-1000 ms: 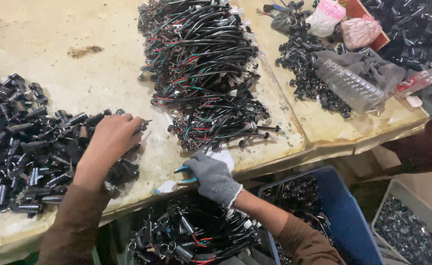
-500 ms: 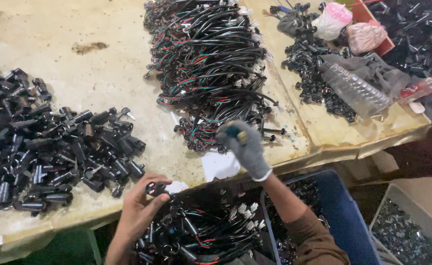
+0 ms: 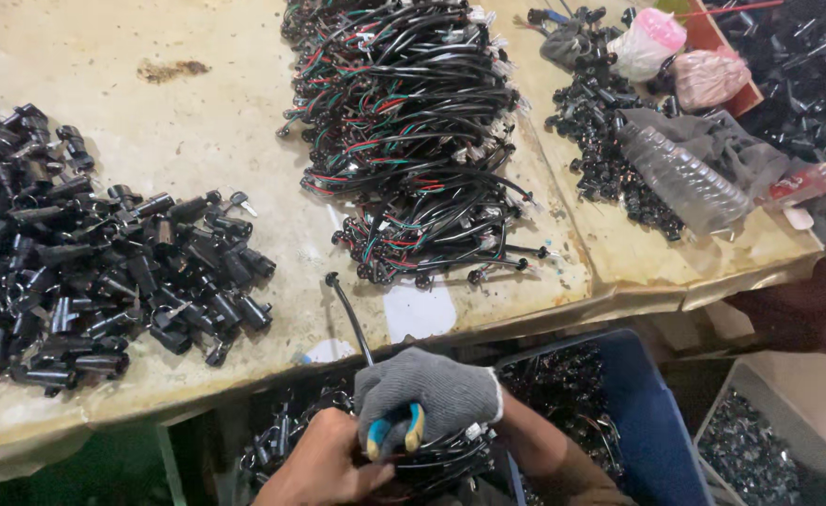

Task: The person sits at a factory workbench and uses pliers to strip insulation from the ends of black wires attached to connectors. They pick up each wired connector from a pile, grip the wire with the pliers, pull off the insulation, and place the finished piece back on the table, repeating the cycle.

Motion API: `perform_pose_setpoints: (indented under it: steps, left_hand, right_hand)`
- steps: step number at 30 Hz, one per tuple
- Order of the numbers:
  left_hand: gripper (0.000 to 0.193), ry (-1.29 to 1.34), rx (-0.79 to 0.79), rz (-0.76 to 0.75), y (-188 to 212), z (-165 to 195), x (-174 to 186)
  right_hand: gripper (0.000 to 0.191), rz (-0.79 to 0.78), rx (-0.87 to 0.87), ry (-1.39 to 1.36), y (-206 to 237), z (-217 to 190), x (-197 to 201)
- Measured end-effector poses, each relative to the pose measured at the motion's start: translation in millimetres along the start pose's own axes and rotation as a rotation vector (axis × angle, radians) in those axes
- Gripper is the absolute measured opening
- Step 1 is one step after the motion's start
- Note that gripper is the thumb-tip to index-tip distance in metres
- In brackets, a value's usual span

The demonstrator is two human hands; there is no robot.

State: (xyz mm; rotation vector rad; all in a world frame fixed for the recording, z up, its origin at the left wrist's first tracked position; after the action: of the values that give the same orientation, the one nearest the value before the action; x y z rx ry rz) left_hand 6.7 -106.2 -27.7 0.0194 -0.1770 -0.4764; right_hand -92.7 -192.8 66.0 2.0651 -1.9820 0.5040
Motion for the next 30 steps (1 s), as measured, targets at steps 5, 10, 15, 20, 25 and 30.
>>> perform_pose_setpoints:
  steps: [5,10,15,20,25,30]
  left_hand:
    - [0.033,-0.186,0.007,0.187,11.1,4.6,28.3]
    - [0.039,-0.442,-0.256,0.528,19.5,23.0,19.8]
    - [0.039,-0.529,-0.295,0.375,20.5,22.3,-33.2]
    - [0.034,-0.213,-0.300,0.342,29.5,18.6,-48.9]
    - [0.026,-0.084,-0.184,0.207,14.9,17.8,-35.2]
    - [0.040,-0.558,-0.233,-0.159,42.3,37.7,-11.3]
  right_hand:
    - [0.017,0.573,-0.093,-0.047,-2.4,4.7,-21.3]
    - [0.013,0.778,-0.037,-0.025,21.5,1.5,-31.9]
    - [0.017,0.483,0.276,-0.756,64.0,-12.0,-55.7]
    - [0.023,0.325,0.317,-0.771,62.3,11.9,-72.3]
    - [0.032,0.347,0.300,-0.650,40.9,27.8,-81.7]
    - [0.039,0.680,0.268,-0.755,48.1,13.7,-19.1]
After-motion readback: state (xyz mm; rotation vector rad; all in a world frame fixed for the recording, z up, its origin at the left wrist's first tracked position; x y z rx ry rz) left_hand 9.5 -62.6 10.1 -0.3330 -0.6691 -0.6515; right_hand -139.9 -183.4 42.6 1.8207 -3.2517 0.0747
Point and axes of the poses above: each hand's wrist, its own y-axis away from the middle knuckle, its own x-axis out of the back of the hand, z = x × y, the point moved 6 cm from there along -y, towards the middle knuckle, and after that the axes turned 8 degrees about -z, right-handed, at the moved point
